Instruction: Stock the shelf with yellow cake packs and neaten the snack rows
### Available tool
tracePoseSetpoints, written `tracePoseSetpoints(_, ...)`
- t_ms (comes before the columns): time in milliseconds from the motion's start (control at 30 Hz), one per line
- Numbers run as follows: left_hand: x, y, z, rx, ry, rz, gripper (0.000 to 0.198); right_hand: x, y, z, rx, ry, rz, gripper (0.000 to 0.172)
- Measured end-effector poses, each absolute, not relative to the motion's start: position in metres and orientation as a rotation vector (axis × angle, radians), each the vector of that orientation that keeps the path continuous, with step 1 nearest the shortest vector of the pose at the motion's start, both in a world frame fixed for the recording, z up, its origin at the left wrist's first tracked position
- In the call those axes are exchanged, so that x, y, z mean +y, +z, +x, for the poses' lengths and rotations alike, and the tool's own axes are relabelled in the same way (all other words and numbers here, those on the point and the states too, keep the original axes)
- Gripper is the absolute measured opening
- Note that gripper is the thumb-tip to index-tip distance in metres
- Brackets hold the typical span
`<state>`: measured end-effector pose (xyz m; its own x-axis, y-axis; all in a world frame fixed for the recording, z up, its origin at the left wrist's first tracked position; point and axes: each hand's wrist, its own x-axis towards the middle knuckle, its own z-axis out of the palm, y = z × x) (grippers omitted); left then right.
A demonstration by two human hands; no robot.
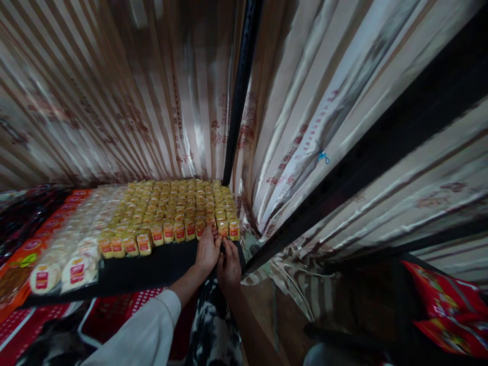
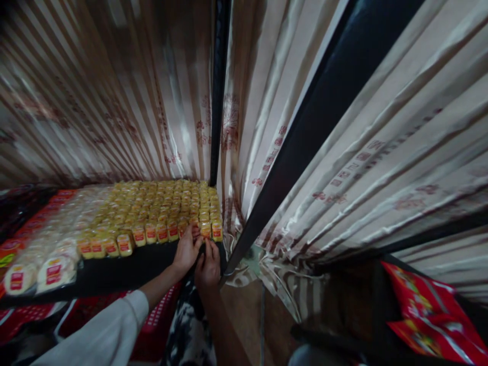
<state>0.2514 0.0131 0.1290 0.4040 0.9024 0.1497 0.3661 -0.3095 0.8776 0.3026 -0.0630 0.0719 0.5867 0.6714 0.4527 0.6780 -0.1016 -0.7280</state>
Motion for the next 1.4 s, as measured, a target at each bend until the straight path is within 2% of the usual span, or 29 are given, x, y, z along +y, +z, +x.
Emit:
tracePoseSetpoints(233, 0.002, 0.12, 0.244, 1.118, 0.885, 1.896, 0.02, -0.062, 0.066, 0.305, -1.087, -0.037, -1.846, 0.044)
tracePoseSetpoints(467, 0.003, 0.12, 0.245, 1.112, 0.881, 1.945, 0.026, -0.059, 0.054, 0.311, -1.113, -0.019, -1.894, 0.045)
tracePoseSetpoints(767, 0.005, 0.113, 0.245, 1.063, 0.9, 1.967, 0.03, -0.054, 0.064, 0.303, -1.03, 0.031, -1.96, 0.043)
tracePoseSetpoints(1100, -0.017, 0.122, 0.209, 0.992, 0.909, 1.959, 0.027, -0.061, 0.083, 0.299, -1.003, -0.031, -1.75, 0.033)
tracePoseSetpoints(1267, -0.053, 0.108, 0.145, 0.951, 0.715, 1.853, 0.025, -0.081, 0.097, 0.285, -1.095, 0.129, -1.646, 0.029)
tracePoseSetpoints(1400, -0.065, 0.077, 0.083, 1.105, 0.516, 1.581, 0.016, -0.099, 0.098, 0.241, -1.294, 0.459, -1.566, 0.025)
